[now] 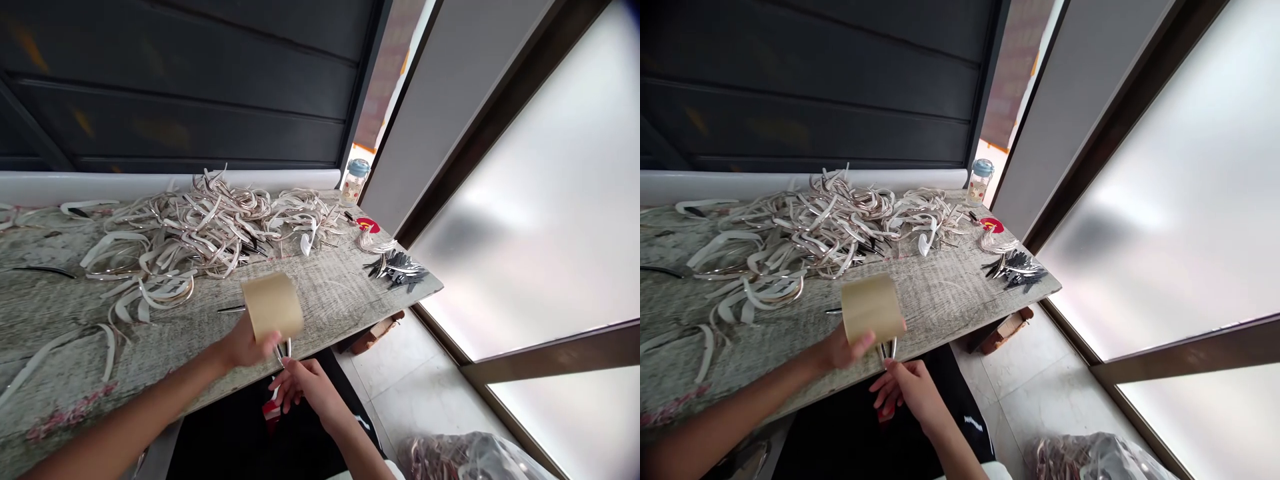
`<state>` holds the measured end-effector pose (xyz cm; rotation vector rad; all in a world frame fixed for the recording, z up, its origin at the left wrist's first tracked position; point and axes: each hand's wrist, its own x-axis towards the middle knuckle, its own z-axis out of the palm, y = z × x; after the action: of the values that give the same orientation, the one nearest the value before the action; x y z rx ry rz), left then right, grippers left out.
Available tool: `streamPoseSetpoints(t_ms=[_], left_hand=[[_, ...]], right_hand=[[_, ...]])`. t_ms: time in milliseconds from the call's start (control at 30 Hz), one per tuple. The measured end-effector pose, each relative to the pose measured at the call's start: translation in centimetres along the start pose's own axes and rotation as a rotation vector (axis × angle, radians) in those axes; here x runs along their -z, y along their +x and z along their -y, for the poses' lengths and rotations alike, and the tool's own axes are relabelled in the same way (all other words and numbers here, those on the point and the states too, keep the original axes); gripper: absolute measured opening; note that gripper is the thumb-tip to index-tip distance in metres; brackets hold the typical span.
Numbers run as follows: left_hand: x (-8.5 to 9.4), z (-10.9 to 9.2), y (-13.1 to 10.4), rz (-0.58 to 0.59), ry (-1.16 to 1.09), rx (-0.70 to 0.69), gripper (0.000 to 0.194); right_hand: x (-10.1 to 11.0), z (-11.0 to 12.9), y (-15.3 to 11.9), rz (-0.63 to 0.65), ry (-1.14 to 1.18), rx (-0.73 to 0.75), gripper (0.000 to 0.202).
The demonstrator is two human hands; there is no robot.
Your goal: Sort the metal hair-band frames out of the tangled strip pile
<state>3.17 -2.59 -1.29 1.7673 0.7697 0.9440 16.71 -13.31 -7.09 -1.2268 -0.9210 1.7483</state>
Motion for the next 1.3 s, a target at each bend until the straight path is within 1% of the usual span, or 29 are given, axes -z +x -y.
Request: streamPoseSetpoints(t_ms=[33, 67, 100, 133, 167, 200, 233, 267, 333, 433, 500, 533, 600, 667, 733, 767, 800, 867, 933, 1000, 1067, 1133, 1200, 1300], left_hand=[[0.1, 0.1, 0.4, -0.09, -0.18, 0.096, 0.042], [0.3, 0.3, 0.8, -0.195, -0.332, 0.149, 0.047], [0.6, 0.4, 1.1, -0.306, -0.441, 0.162, 0.05], [0.9, 0.6, 1.2, -0.424, -0.505, 0.141, 0.052], [1.3, 0.8, 1.3, -0.51, -0.529, 0.099, 0.053], [1.7, 1.0, 1.1, -0.553, -0.524, 0.057, 0.054], [2.0, 1.1, 0.9, -0.545, -0.505, 0.028, 0.055], [2.2, 1.3, 0.5, -0.492, -0.487, 0.013, 0.057], [2.2, 1.6, -0.4, -0.352, -0.456, 0.003, 0.059], [1.3, 1.9, -1.6, -0.13, -0.392, 0.067, 0.058], [0.7, 2.1, -1.9, -0.022, -0.362, 0.116, 0.056], [0.5, 2.2, -2.0, 0.011, -0.351, 0.124, 0.057], [0.6, 2.5, -1.9, 0.036, -0.335, 0.108, 0.059], [1.1, 2.6, -1.9, 0.031, -0.325, 0.088, 0.063], [1.7, 2.6, -1.8, 0.029, -0.344, 0.1, 0.064], [1.9, 2.4, -1.7, 0.048, -0.367, 0.122, 0.063], [2.0, 2.2, -1.7, 0.084, -0.393, 0.146, 0.062], [2.0, 1.7, -1.7, 0.202, -0.437, 0.191, 0.057], [1.9, 1.1, -1.6, 0.299, -0.473, 0.22, 0.054], [1.9, 0.6, -1.5, 0.345, -0.521, 0.247, 0.054], [2.0, 0.4, -1.4, 0.366, -0.565, 0.287, 0.058], [2.1, 0.3, -1.3, 0.38, -0.586, 0.324, 0.061], [2.3, 0.2, -1.1, 0.382, -0.598, 0.344, 0.062], [2.3, -0.1, -1.1, 0.374, -0.594, 0.365, 0.062]], right_hand=[[0.0, 0.1, 0.0, -0.001, 0.001, -0.008, 0.057], [0.0, 0.1, 0.1, 0.001, -0.001, -0.009, 0.058], [-0.1, 0.1, 0.2, 0.005, -0.002, -0.005, 0.059], [-0.1, 0.1, 0.2, 0.009, -0.001, 0.002, 0.061], [-0.1, 0.1, 0.3, 0.01, 0.004, 0.011, 0.062], [-0.2, 0.0, 0.3, 0.01, 0.012, 0.021, 0.063], [-0.2, 0.0, 0.3, 0.009, 0.019, 0.029, 0.063], [-0.2, -0.1, 0.3, 0.011, 0.024, 0.033, 0.063], [-0.1, -0.2, 0.3, 0.02, 0.021, 0.036, 0.062], [0.1, -0.1, 0.3, 0.034, -0.001, 0.047, 0.062], [0.3, 0.1, 0.2, 0.034, -0.022, 0.051, 0.062], [0.5, 0.3, 0.1, 0.033, -0.038, 0.052, 0.061], [1.0, 0.9, -0.3, 0.033, -0.079, 0.054, 0.059], [2.0, 1.4, -0.7, 0.05, -0.121, 0.06, 0.058], [3.4, 2.1, -1.2, 0.105, -0.157, 0.056, 0.057], [4.2, 2.4, -1.5, 0.149, -0.178, 0.044, 0.056], [5.0, 2.8, -1.7, 0.201, -0.205, 0.022, 0.056], [6.5, 3.8, -2.0, 0.308, -0.278, -0.033, 0.056], [7.5, 4.7, -2.0, 0.416, -0.374, -0.078, 0.056], [7.9, 5.5, -1.6, 0.555, -0.475, -0.117, 0.055], [7.7, 6.0, -0.8, 0.706, -0.557, -0.17, 0.053], [7.3, 6.0, 0.1, 0.805, -0.601, -0.219, 0.049], [7.0, 5.7, 1.1, 0.837, -0.608, -0.246, 0.048], [7.0, 5.1, 2.0, 0.849, -0.573, -0.247, 0.05]])
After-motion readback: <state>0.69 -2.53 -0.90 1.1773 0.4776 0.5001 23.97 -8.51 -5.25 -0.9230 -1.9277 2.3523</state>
